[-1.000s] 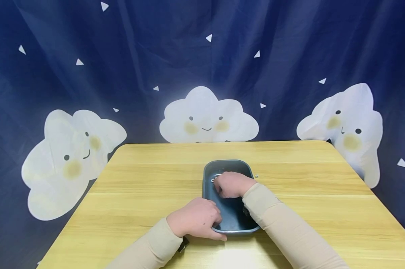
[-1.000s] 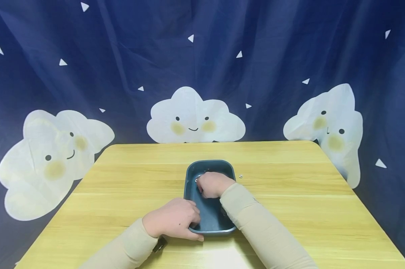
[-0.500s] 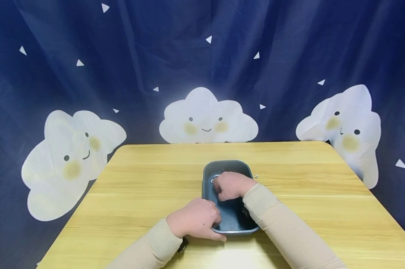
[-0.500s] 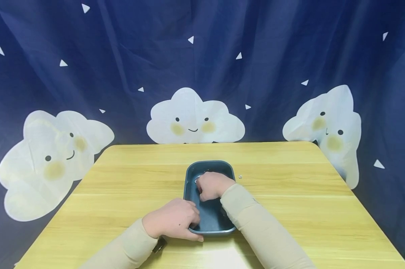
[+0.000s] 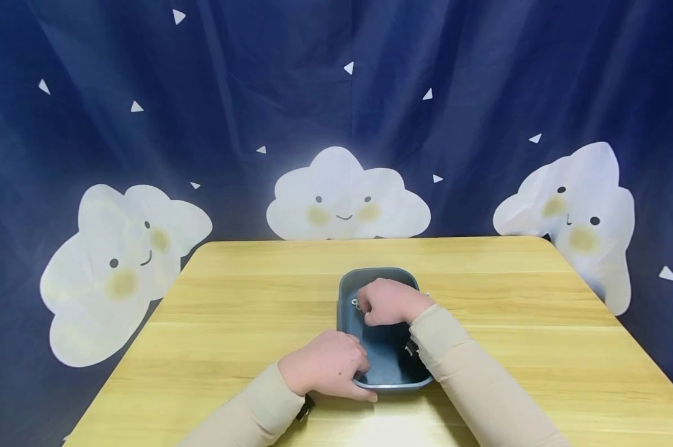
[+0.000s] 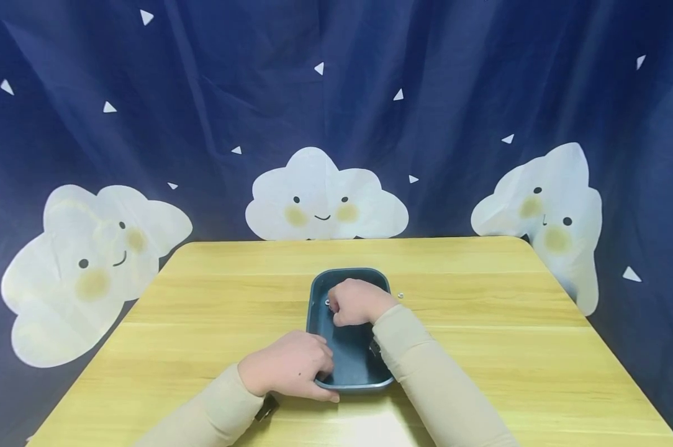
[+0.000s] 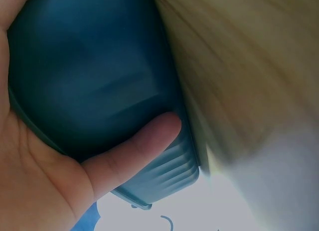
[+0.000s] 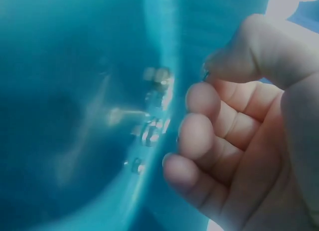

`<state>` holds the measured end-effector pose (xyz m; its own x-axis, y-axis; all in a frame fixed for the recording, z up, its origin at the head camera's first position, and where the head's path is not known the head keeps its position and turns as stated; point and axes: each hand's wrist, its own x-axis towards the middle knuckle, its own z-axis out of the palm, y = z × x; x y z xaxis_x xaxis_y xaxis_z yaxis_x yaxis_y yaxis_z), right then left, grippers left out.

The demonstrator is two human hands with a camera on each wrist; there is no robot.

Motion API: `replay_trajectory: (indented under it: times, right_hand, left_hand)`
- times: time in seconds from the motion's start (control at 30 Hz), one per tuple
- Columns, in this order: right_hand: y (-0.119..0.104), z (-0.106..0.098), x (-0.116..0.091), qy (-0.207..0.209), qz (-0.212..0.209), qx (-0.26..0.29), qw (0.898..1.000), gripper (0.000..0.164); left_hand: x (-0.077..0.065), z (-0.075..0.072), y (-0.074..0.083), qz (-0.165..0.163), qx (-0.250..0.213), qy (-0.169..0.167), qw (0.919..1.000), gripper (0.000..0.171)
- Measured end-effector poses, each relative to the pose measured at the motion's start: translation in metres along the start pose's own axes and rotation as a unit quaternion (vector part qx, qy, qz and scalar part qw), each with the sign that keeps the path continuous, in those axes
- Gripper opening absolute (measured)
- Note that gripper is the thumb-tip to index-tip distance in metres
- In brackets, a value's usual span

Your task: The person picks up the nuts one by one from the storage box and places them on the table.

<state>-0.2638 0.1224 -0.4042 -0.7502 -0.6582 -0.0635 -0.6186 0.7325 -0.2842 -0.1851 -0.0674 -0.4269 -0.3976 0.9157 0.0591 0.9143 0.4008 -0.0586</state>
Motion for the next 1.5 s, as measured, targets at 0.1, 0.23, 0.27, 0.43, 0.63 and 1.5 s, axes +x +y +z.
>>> replay_trajectory:
  times: [0.1, 0.23, 0.27, 0.43, 0.63, 1.5]
  right_hand:
    - [-0.001, -0.005, -0.002, 0.012, 0.003, 0.015, 1.000, 0.005]
    - [-0.002, -0.010, -0.005, 0.020, 0.010, 0.022, 1.000, 0.009]
    - [-0.003, -0.011, -0.005, 0.023, 0.012, 0.022, 0.999, 0.010]
    - [-0.004, -0.018, -0.013, 0.046, 0.016, 0.020, 0.999, 0.013]
    - [-0.003, -0.033, -0.028, 0.075, 0.023, 0.021, 0.997, 0.010]
    - [0.060, -0.041, -0.080, 0.169, 0.075, 0.067, 0.980, 0.013]
  left_hand:
    - [0.000, 0.000, 0.000, 0.000, 0.004, 0.003, 1.0000, 0.053]
    - [-0.001, -0.001, 0.000, -0.001, 0.002, 0.004, 1.0000, 0.053]
    - [-0.001, -0.001, 0.000, -0.001, 0.000, 0.005, 1.0000, 0.053]
    - [-0.001, 0.000, 0.000, -0.003, -0.009, 0.004, 0.9999, 0.053]
    - [0.000, 0.000, 0.000, -0.007, -0.004, 0.002, 1.0000, 0.054]
    - [0.001, 0.000, 0.001, -0.009, 0.010, -0.006, 0.9999, 0.055]
